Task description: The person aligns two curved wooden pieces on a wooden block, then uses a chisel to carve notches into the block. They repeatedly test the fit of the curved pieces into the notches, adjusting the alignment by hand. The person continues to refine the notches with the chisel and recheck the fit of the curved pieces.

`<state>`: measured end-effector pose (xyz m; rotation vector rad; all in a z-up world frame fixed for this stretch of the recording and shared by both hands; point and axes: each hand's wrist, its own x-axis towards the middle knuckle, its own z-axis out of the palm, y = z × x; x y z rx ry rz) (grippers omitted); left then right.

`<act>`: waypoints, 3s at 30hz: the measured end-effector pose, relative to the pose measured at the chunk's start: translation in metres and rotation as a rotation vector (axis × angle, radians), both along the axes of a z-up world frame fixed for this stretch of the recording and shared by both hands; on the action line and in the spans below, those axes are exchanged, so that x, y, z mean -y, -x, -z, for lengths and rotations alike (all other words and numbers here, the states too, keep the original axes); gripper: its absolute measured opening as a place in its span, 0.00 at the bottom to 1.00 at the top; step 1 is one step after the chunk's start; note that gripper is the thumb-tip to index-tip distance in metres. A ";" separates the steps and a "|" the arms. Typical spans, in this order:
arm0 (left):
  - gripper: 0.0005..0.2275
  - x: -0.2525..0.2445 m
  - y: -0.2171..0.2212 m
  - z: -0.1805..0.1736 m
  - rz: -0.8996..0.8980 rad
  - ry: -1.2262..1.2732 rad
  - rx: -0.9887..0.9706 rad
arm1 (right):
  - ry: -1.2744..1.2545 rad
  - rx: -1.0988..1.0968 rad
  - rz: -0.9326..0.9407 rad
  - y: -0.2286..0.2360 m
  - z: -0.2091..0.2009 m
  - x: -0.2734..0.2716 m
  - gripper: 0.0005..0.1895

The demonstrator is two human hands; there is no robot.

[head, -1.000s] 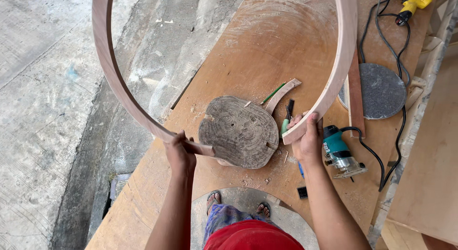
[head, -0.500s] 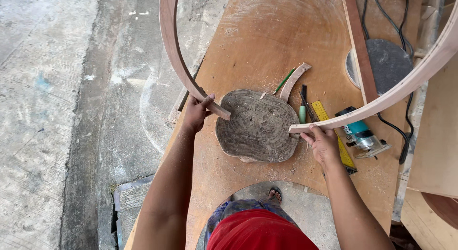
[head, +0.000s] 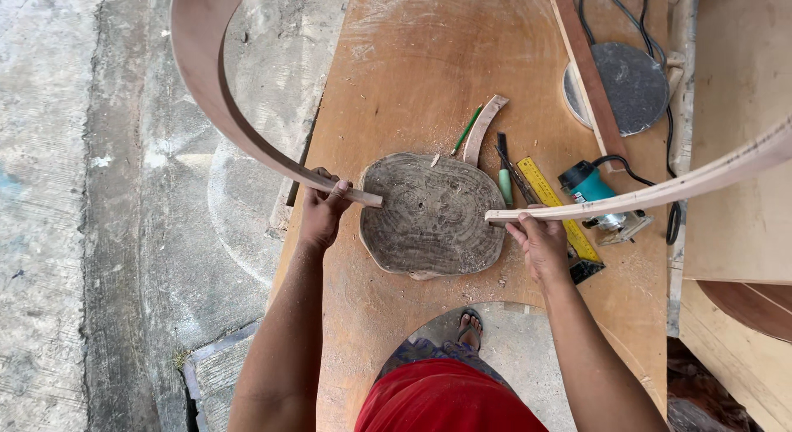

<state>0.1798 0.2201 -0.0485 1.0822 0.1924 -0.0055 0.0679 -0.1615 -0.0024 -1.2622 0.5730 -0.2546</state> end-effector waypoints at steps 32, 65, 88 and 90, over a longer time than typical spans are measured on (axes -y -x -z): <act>0.25 0.034 0.014 0.032 -0.083 -0.409 -0.142 | 0.227 -0.029 0.140 -0.010 0.031 -0.018 0.30; 0.21 0.046 0.025 0.003 -0.039 -0.611 -0.126 | 0.161 -0.062 0.104 0.006 0.002 -0.008 0.33; 0.22 0.048 0.038 -0.001 -0.083 -0.616 -0.025 | 0.134 -0.100 0.156 0.025 -0.017 -0.033 0.29; 0.23 0.047 0.034 -0.004 -0.051 -0.592 -0.075 | 0.129 -0.104 0.176 0.021 -0.019 -0.036 0.30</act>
